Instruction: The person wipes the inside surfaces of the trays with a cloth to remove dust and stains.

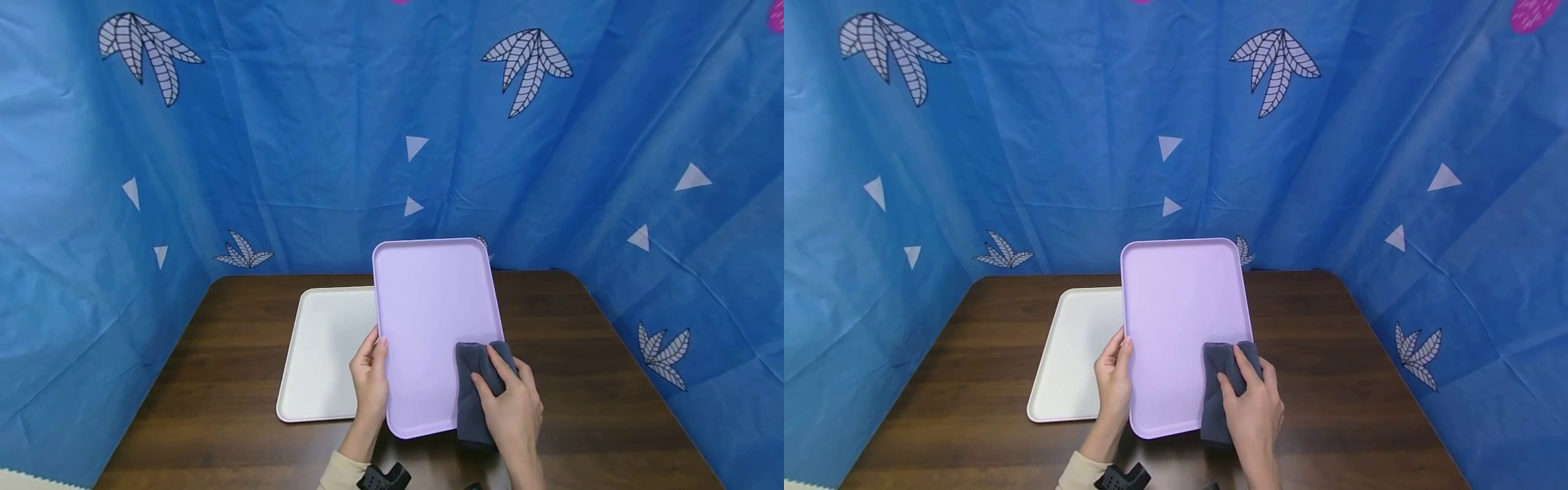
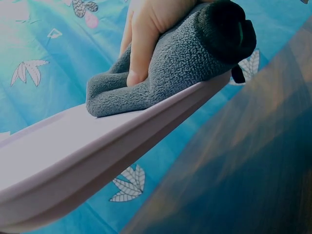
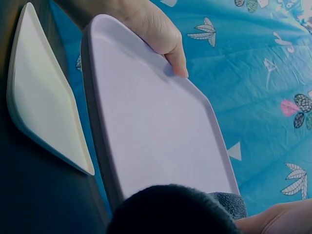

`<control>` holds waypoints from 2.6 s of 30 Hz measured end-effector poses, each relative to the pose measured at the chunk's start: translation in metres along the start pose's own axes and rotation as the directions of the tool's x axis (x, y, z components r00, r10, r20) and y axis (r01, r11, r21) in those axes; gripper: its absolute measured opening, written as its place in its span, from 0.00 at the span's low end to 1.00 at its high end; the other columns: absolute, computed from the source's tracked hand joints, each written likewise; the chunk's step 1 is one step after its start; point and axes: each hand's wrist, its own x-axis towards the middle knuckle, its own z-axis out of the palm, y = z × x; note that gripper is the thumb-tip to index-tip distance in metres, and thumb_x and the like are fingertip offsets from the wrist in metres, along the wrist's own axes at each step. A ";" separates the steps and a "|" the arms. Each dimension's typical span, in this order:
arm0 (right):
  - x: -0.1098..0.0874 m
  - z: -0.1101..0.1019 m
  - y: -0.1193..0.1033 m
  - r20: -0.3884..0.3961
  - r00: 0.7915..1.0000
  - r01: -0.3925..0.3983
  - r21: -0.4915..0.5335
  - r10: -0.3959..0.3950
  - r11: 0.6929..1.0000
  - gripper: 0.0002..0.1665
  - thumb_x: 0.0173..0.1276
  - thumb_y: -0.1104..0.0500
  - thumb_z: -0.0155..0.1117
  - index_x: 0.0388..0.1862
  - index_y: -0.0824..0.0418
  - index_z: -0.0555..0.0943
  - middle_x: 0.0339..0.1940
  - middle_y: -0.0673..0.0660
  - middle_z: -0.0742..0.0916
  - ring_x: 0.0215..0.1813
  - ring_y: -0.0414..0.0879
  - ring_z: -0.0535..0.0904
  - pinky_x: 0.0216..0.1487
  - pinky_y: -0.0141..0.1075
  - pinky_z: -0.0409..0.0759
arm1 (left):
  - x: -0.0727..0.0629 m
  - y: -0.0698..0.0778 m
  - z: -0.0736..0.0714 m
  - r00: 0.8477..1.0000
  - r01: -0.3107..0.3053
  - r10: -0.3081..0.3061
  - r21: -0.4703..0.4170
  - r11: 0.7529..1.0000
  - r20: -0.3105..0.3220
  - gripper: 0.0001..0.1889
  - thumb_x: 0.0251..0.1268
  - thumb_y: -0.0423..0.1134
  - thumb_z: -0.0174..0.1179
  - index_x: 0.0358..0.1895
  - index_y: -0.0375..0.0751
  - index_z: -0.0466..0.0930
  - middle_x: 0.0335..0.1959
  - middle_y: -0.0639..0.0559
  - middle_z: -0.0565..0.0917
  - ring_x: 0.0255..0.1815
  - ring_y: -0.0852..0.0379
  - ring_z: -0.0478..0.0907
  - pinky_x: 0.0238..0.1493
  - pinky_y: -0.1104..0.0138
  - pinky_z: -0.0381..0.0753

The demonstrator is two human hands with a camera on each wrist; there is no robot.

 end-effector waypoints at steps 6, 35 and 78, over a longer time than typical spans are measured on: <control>-0.003 0.002 -0.002 -0.010 1.000 0.003 0.001 -0.003 1.000 0.32 0.52 0.57 0.78 0.59 0.51 0.83 0.55 0.65 0.81 0.47 0.65 0.83 0.37 0.59 0.78 | 0.000 0.000 0.000 1.000 0.023 -0.023 -0.009 1.000 -0.003 0.21 0.75 0.33 0.51 0.63 0.22 0.70 0.54 0.29 0.80 0.42 0.66 0.84 0.41 0.72 0.84; -0.039 0.028 -0.043 -0.023 0.957 0.291 0.044 -0.290 0.956 0.36 0.39 0.60 0.85 0.53 0.51 0.86 0.45 0.61 0.83 0.30 0.54 0.84 0.23 0.42 0.79 | 0.001 0.000 -0.002 1.000 0.014 -0.014 -0.006 1.000 -0.013 0.21 0.75 0.34 0.50 0.64 0.23 0.70 0.59 0.27 0.77 0.49 0.66 0.83 0.48 0.73 0.82; -0.022 0.016 -0.011 -0.034 0.953 0.304 0.060 -0.302 0.951 0.36 0.39 0.62 0.85 0.53 0.51 0.86 0.46 0.62 0.84 0.38 0.58 0.85 0.29 0.51 0.80 | 0.003 0.001 -0.001 0.999 0.032 -0.032 -0.013 0.999 -0.038 0.21 0.76 0.34 0.50 0.64 0.22 0.69 0.59 0.26 0.76 0.48 0.67 0.82 0.45 0.74 0.83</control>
